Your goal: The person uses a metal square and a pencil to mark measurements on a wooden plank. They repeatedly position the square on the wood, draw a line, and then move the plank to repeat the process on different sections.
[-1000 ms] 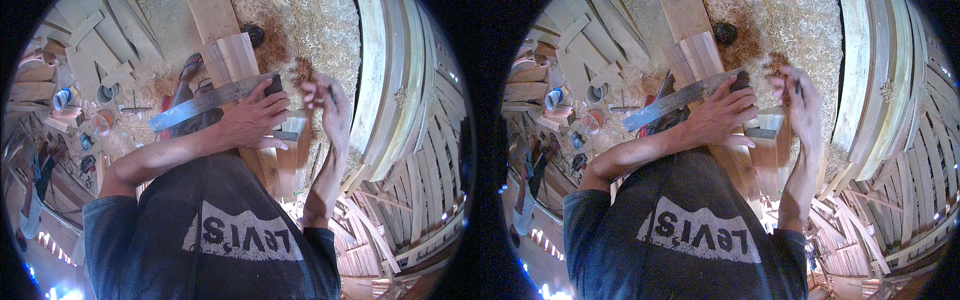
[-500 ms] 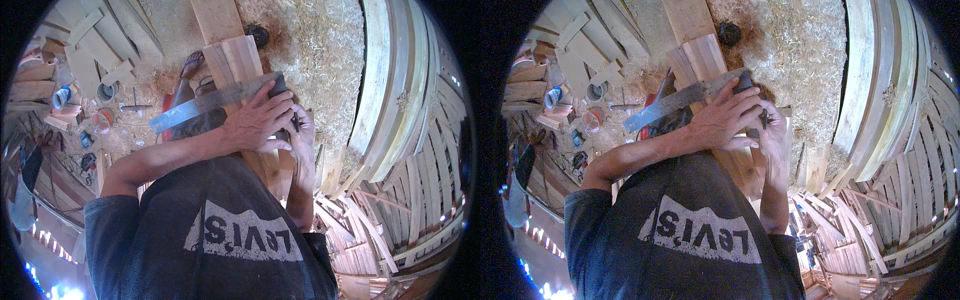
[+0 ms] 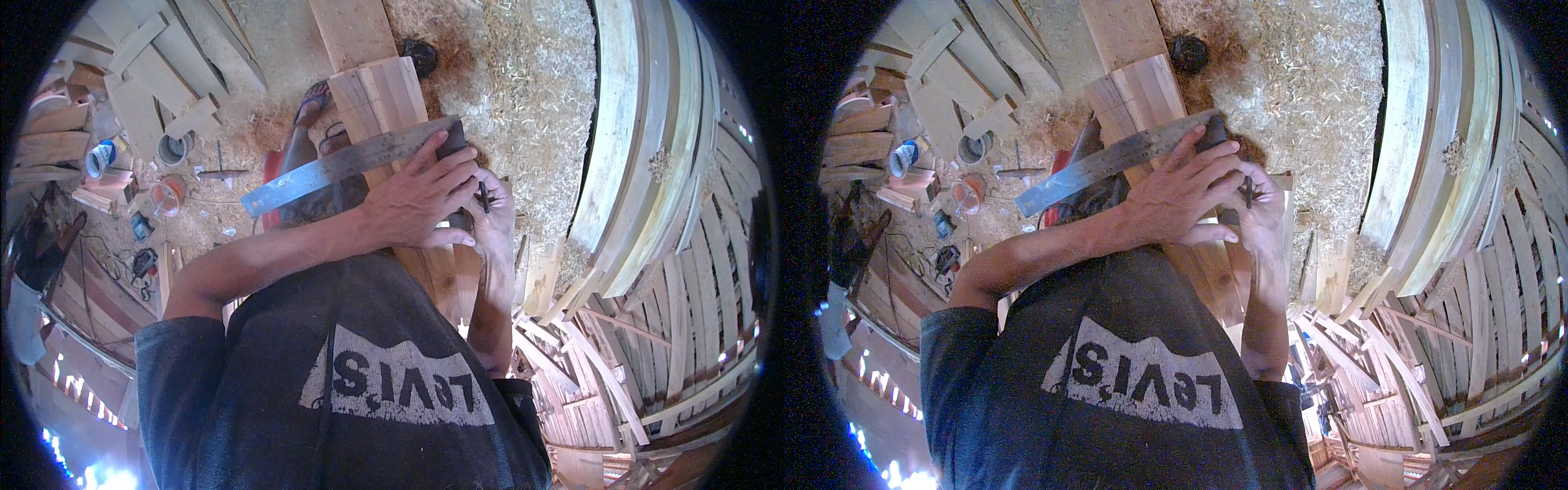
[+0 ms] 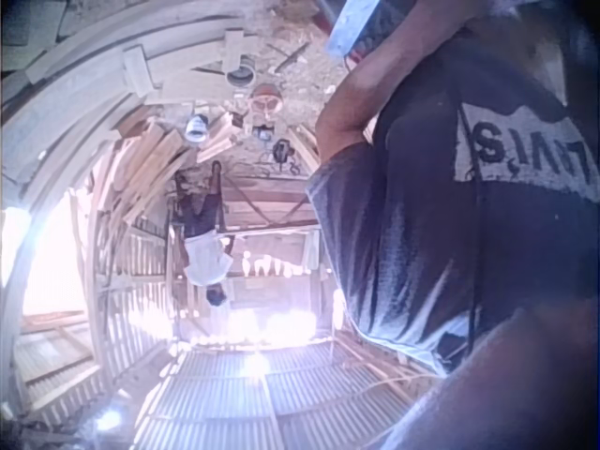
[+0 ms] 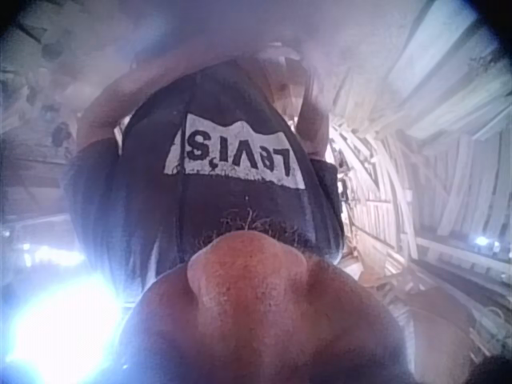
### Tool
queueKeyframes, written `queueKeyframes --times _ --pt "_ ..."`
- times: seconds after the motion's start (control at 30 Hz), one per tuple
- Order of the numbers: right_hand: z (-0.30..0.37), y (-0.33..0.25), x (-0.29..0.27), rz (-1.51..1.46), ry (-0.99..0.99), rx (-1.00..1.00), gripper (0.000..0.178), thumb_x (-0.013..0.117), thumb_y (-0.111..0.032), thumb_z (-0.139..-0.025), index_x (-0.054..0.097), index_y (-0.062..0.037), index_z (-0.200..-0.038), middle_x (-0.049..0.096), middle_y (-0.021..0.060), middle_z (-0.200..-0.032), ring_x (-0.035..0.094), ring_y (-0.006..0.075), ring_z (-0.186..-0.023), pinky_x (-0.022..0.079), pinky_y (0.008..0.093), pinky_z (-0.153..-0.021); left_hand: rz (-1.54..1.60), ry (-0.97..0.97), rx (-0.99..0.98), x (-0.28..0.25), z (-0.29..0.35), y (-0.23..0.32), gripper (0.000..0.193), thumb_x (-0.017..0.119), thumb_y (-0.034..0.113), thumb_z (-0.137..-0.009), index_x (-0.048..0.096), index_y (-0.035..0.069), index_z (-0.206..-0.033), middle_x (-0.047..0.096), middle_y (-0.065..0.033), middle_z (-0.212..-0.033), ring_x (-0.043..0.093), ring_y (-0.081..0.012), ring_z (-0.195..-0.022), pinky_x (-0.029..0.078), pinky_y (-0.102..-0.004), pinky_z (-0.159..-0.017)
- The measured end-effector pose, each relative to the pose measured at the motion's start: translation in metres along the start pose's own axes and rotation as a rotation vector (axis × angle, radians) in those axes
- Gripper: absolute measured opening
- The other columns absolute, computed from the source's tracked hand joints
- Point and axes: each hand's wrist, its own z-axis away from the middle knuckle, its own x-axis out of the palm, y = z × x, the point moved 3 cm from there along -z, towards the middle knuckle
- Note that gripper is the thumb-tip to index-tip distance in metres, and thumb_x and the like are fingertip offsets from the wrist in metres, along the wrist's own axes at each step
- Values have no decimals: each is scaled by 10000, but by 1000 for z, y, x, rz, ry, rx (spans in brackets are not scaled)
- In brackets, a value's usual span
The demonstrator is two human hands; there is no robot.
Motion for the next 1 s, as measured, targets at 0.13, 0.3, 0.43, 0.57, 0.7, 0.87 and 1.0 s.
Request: queueKeyframes --times 0.13,0.3,0.43,0.57,0.7,0.87,1.0 --pt "-1 1 -1 21 2 -7 324 746 -5 -958 683 14 -1276 753 46 -1069 698 93 -941 570 256 -843 -6 -1 5 0 0 0 753 703 655 -884 627 23 -1286 530 -168 -1423 377 -323 -1517 156 -617 -1299" --pt "-1 -12 -5 125 -71 34 385 685 4 -993 641 -7 -1375 746 50 -1135 698 130 -996 557 297 -926 -15 -19 4 2 -1 -1 739 696 658 -885 628 29 -1268 535 -166 -1413 378 -324 -1517 155 -616 -1298" --pt "-16 -60 -47 288 -21 4 387 600 -44 -1059 615 -30 -1445 755 53 -1050 703 157 -913 541 314 -914 -29 -19 -6 3 -2 -1 734 700 653 -876 626 34 -1263 547 -165 -1388 392 -325 -1503 157 -616 -1297" --pt "-28 -130 -23 401 4 -162 287 635 -116 -1060 699 -12 -1320 764 52 -937 702 154 -864 546 302 -869 -44 -14 -4 2 -2 -1 748 692 667 -868 630 36 -1265 554 -163 -1374 403 -329 -1492 162 -619 -1295" --pt "-51 -133 61 625 -138 -365 262 643 -203 -1075 756 18 -1160 738 45 -861 693 120 -826 551 291 -761 -69 65 21 7 0 -1 770 612 700 -913 658 7 -1245 568 -167 -1341 440 -328 -1447 158 -611 -1302" --pt "-66 -118 85 766 -309 -425 239 693 -194 -1042 750 36 -1078 757 69 -888 711 128 -818 555 286 -716 -71 61 23 9 4 -1 809 530 732 -954 669 -5 -1256 579 -170 -1339 460 -333 -1427 147 -608 -1309" --pt "-64 -147 70 1070 -70 -553 201 715 -210 -1002 753 -15 -1031 768 169 -945 761 341 -874 583 402 -760 -118 46 22 7 1 -2 819 492 743 -970 669 4 -1275 581 -170 -1360 452 -339 -1441 156 -607 -1305"
